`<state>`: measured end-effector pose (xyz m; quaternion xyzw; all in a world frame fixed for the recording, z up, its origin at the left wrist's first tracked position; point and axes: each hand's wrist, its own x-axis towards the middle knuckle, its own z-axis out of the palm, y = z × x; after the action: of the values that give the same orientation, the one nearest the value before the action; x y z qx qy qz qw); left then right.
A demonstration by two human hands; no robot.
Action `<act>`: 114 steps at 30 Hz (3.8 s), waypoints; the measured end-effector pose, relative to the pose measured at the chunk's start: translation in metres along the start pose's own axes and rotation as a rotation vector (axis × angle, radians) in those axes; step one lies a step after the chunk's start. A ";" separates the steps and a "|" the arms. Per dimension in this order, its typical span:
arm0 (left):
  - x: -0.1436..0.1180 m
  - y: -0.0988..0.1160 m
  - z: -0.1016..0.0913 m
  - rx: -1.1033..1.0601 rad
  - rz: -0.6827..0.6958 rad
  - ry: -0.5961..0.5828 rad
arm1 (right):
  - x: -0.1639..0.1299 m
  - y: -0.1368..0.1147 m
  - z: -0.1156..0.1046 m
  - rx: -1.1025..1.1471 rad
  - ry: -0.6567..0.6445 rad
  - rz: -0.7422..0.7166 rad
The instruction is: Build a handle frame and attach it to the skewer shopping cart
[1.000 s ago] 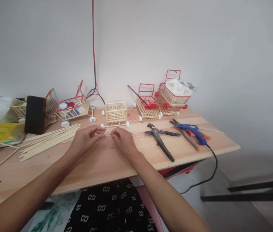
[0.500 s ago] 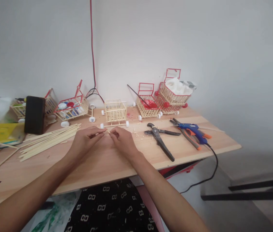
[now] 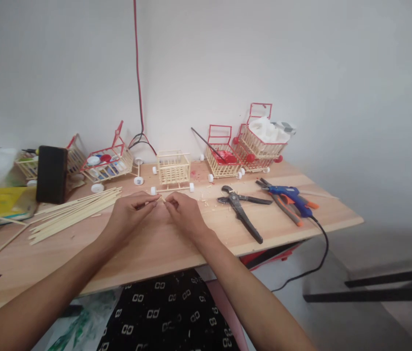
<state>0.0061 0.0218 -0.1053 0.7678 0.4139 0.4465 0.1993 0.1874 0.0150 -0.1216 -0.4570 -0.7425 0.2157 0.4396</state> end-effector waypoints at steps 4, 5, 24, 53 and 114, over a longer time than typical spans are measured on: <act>0.000 -0.001 0.000 -0.038 -0.004 0.003 | 0.000 0.000 0.000 0.009 0.003 -0.013; 0.000 -0.001 0.000 -0.052 -0.012 0.003 | 0.000 0.000 0.000 0.012 0.003 -0.015; 0.003 0.004 0.000 -0.106 -0.083 0.000 | 0.000 -0.005 -0.001 -0.020 0.026 -0.008; 0.001 -0.002 0.002 -0.068 -0.028 -0.009 | 0.000 -0.007 -0.002 -0.043 -0.003 -0.004; 0.000 -0.007 -0.002 0.043 0.069 -0.105 | -0.002 0.002 0.004 -0.061 -0.024 -0.049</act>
<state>0.0016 0.0255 -0.1092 0.8082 0.3855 0.4031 0.1888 0.1857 0.0143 -0.1263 -0.4491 -0.7650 0.1878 0.4216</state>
